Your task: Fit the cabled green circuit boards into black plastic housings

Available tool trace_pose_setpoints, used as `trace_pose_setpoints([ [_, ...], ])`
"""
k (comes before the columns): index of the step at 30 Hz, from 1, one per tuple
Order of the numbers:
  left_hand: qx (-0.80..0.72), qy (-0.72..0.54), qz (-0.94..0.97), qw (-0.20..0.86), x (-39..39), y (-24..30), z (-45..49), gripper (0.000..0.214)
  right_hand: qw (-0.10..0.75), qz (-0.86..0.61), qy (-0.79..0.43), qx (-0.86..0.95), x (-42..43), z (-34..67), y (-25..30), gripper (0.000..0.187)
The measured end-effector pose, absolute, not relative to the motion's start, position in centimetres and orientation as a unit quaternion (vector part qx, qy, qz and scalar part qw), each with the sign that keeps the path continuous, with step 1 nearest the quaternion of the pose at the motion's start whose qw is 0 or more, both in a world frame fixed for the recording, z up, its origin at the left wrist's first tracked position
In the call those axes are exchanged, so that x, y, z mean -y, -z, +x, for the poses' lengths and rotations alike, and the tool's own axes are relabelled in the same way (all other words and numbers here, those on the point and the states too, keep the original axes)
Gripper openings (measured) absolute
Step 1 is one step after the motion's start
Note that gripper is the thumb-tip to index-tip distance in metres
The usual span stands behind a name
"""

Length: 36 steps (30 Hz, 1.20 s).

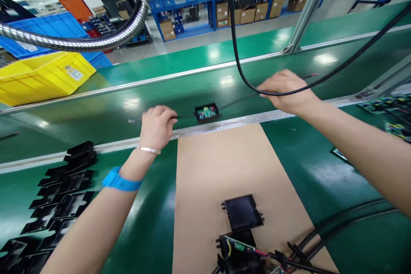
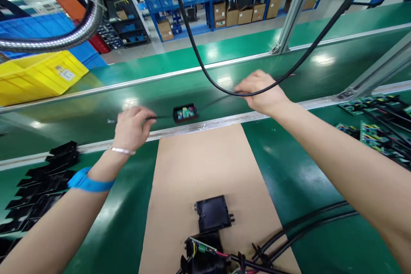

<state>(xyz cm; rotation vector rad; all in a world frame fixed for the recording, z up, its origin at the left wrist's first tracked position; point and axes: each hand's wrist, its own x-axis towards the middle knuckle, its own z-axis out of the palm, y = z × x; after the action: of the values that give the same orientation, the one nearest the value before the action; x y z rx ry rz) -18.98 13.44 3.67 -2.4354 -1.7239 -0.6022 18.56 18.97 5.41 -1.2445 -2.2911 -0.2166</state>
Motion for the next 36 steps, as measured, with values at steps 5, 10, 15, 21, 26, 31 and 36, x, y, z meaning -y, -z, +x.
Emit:
trace_pose_setpoints([
  [5,0.517,0.212,-0.828,-0.035,-8.9,-3.0,-14.6,0.038,0.191,-0.442,-0.113,0.869,-10.5,15.9,-6.6,0.017],
  [10,0.413,0.156,-0.803,-0.402,1.7,-3.3,-11.3,0.044,0.048,-0.364,-0.388,0.846,2.9,13.5,-6.1,0.003],
  [15,0.444,0.109,-0.787,-0.414,4.6,-3.2,-10.0,0.011,0.102,-0.433,-0.367,0.817,4.3,13.0,-5.1,0.015],
  [21,0.465,0.119,-0.789,-0.384,5.6,-2.7,-10.0,0.011,0.086,-0.413,-0.300,0.856,5.0,11.7,-4.0,0.010],
  [26,0.487,0.148,-0.781,-0.362,6.0,-3.3,-9.8,0.009,0.107,-0.457,-0.239,0.850,4.7,10.7,-4.0,0.011],
  [31,0.531,0.182,-0.747,-0.358,4.5,-3.6,-8.1,0.013,0.030,-0.459,0.006,0.888,4.3,8.2,-4.7,0.017],
  [36,0.504,0.186,-0.615,-0.577,3.1,-2.3,-8.1,0.019,0.036,-0.418,0.019,0.907,4.3,7.9,-4.6,0.018],
])
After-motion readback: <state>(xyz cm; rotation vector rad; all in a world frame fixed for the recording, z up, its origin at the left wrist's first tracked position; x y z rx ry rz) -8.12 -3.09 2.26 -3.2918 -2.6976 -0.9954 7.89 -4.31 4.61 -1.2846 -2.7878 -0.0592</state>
